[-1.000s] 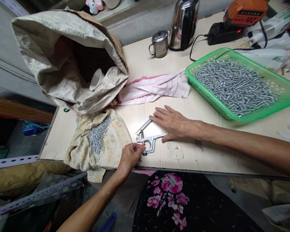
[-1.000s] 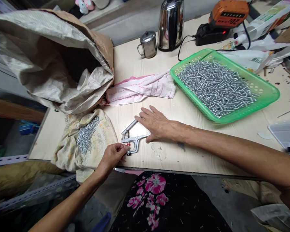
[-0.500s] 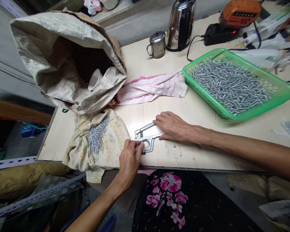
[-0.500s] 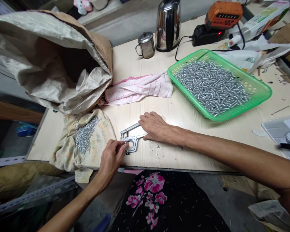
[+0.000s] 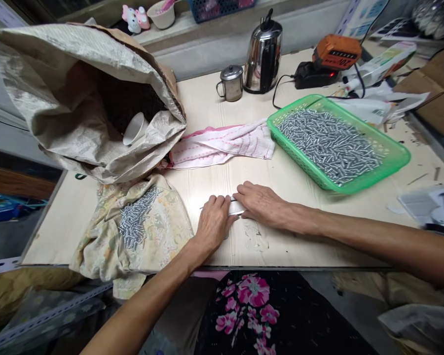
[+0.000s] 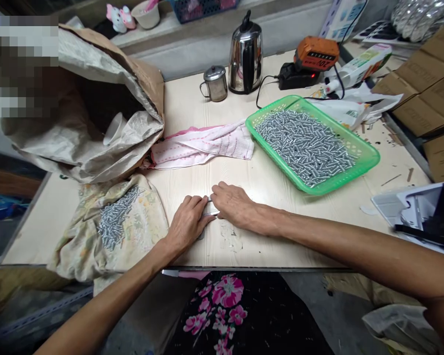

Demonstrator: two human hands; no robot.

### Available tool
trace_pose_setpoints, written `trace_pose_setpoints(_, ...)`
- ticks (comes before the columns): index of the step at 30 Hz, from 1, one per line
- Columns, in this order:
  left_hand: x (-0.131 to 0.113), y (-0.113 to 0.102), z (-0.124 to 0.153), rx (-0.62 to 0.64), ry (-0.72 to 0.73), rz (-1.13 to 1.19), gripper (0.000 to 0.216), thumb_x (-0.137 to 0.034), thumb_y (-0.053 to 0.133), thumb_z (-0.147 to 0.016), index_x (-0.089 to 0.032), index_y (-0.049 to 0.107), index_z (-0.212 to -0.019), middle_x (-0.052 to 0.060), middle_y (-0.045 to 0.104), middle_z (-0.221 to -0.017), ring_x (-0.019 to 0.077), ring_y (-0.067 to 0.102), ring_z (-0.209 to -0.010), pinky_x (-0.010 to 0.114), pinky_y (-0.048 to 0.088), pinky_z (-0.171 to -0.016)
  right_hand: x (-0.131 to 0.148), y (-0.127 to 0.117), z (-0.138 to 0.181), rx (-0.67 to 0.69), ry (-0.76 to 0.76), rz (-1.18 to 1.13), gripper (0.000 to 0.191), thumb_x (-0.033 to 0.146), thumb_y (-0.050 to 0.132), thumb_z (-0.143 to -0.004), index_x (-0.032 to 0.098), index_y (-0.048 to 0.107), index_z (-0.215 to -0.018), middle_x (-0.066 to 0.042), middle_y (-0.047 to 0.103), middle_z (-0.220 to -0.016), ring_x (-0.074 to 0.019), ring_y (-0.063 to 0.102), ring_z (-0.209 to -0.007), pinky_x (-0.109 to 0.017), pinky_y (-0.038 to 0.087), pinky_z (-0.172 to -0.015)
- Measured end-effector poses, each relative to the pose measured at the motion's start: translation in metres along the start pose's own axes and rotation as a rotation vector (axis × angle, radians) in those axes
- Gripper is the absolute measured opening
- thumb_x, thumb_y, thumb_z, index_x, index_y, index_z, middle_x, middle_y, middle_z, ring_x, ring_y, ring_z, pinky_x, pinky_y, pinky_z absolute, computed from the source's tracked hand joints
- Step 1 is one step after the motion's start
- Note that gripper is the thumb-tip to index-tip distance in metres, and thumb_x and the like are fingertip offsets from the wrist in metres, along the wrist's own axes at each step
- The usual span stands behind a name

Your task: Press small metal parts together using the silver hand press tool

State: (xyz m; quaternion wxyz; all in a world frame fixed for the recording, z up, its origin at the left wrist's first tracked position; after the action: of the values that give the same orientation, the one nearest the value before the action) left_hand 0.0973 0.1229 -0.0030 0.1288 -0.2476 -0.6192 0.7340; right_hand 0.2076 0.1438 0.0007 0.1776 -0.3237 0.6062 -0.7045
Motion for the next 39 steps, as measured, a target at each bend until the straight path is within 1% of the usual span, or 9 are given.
trace_pose_setpoints(2,-0.002,0.001,-0.001,-0.006,-0.041,-0.025,0.022,-0.03,0.056,-0.093,-0.017,0.057,-0.111,0.008,0.06,-0.099,0.0249,0.052,-0.096,0.037,0.046,-0.08,0.0,0.004,-0.001,0.027,0.0,-0.037,0.003,0.016,0.059,-0.089,0.016,0.059,-0.086,-0.007,0.06,-0.088,-0.0203,0.052,-0.085,-0.031,0.04,-0.068)
trace_pose_setpoints(5,-0.003,0.004,-0.003,0.007,-0.082,-0.032,0.014,-0.027,0.053,-0.094,-0.017,0.061,-0.097,0.007,0.06,-0.091,0.0251,0.053,-0.093,0.038,0.045,-0.076,0.001,0.006,0.0,0.053,-0.003,-0.101,0.01,0.016,0.054,-0.093,0.016,0.058,-0.084,-0.006,0.06,-0.086,-0.0191,0.052,-0.083,-0.03,0.039,-0.067)
trace_pose_setpoints(10,-0.003,0.006,-0.005,-0.024,-0.118,0.021,0.014,-0.026,0.055,-0.093,-0.016,0.06,-0.102,0.009,0.062,-0.096,0.0264,0.053,-0.095,0.04,0.047,-0.079,-0.001,0.002,0.0,0.032,0.01,-0.047,0.002,0.016,0.06,-0.089,0.015,0.061,-0.09,-0.008,0.062,-0.092,-0.0214,0.055,-0.088,-0.032,0.043,-0.071)
trace_pose_setpoints(15,0.007,-0.014,0.028,-0.355,-0.158,0.112,0.044,-0.029,0.059,-0.091,-0.014,0.047,-0.131,0.015,0.052,-0.131,0.0289,0.047,-0.119,0.045,0.045,-0.096,-0.012,-0.013,0.001,-0.063,-0.106,-0.095,0.076,0.044,0.078,-0.075,0.01,0.045,-0.135,-0.021,0.048,-0.134,-0.0325,0.044,-0.122,-0.044,0.044,-0.094)
trace_pose_setpoints(18,0.026,-0.023,0.067,-0.483,-0.297,0.13,0.023,-0.03,0.052,-0.094,-0.018,0.063,-0.11,0.011,0.06,-0.111,0.0256,0.053,-0.106,0.04,0.047,-0.091,-0.013,-0.025,0.011,-0.151,-0.089,-0.123,0.068,0.044,0.069,-0.084,0.011,0.044,-0.138,-0.02,0.05,-0.131,-0.0311,0.045,-0.119,-0.044,0.043,-0.094)
trace_pose_setpoints(21,0.043,-0.02,0.087,-0.357,-0.472,0.111,0.027,-0.036,0.052,-0.094,-0.019,0.067,-0.079,0.008,0.06,-0.084,0.0242,0.053,-0.089,0.035,0.046,-0.078,0.003,-0.019,0.021,-0.129,-0.094,-0.142,0.043,0.034,0.066,-0.087,0.014,0.056,-0.125,-0.012,0.059,-0.107,-0.0254,0.051,-0.099,-0.039,0.044,-0.085)
trace_pose_setpoints(27,0.057,-0.003,0.069,0.064,-0.67,0.264,0.031,-0.045,0.061,-0.082,-0.019,0.064,-0.064,0.006,0.064,-0.075,0.0216,0.058,-0.077,0.027,0.034,-0.062,0.029,0.021,0.015,-0.148,-0.005,-0.135,0.012,0.02,0.057,-0.093,0.017,0.063,-0.103,-0.006,0.058,-0.092,-0.0206,0.049,-0.086,-0.032,0.037,-0.075)
trace_pose_setpoints(31,0.058,-0.004,0.052,0.236,-0.642,0.27,0.031,-0.041,0.057,-0.079,-0.019,0.057,-0.056,0.003,0.059,-0.058,0.0187,0.057,-0.06,0.026,0.025,-0.055,0.028,0.03,0.008,-0.167,0.002,-0.139,0.01,0.018,0.053,-0.096,0.018,0.062,-0.092,-0.004,0.058,-0.091,-0.0183,0.048,-0.085,-0.03,0.035,-0.074)
trace_pose_setpoints(39,0.082,-0.01,0.043,0.443,-0.498,0.058,0.019,-0.03,0.054,-0.077,-0.02,0.063,-0.064,0.004,0.068,-0.069,0.0225,0.064,-0.07,0.026,0.032,-0.057,0.007,0.026,0.01,-0.257,0.063,-0.079,0.013,0.007,0.05,-0.094,0.018,0.055,-0.09,-0.003,0.056,-0.094,-0.0179,0.043,-0.085,-0.031,0.033,-0.072)
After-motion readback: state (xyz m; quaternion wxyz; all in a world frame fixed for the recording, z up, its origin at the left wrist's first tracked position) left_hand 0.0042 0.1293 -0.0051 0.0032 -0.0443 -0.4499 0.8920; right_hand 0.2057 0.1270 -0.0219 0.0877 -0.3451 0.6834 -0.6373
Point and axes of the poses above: each hand's wrist, its own z-axis away from the middle knuckle, its own y-axis out of the palm, x = y × z, the point moved 6 cm from there along -z, towards the middle knuckle
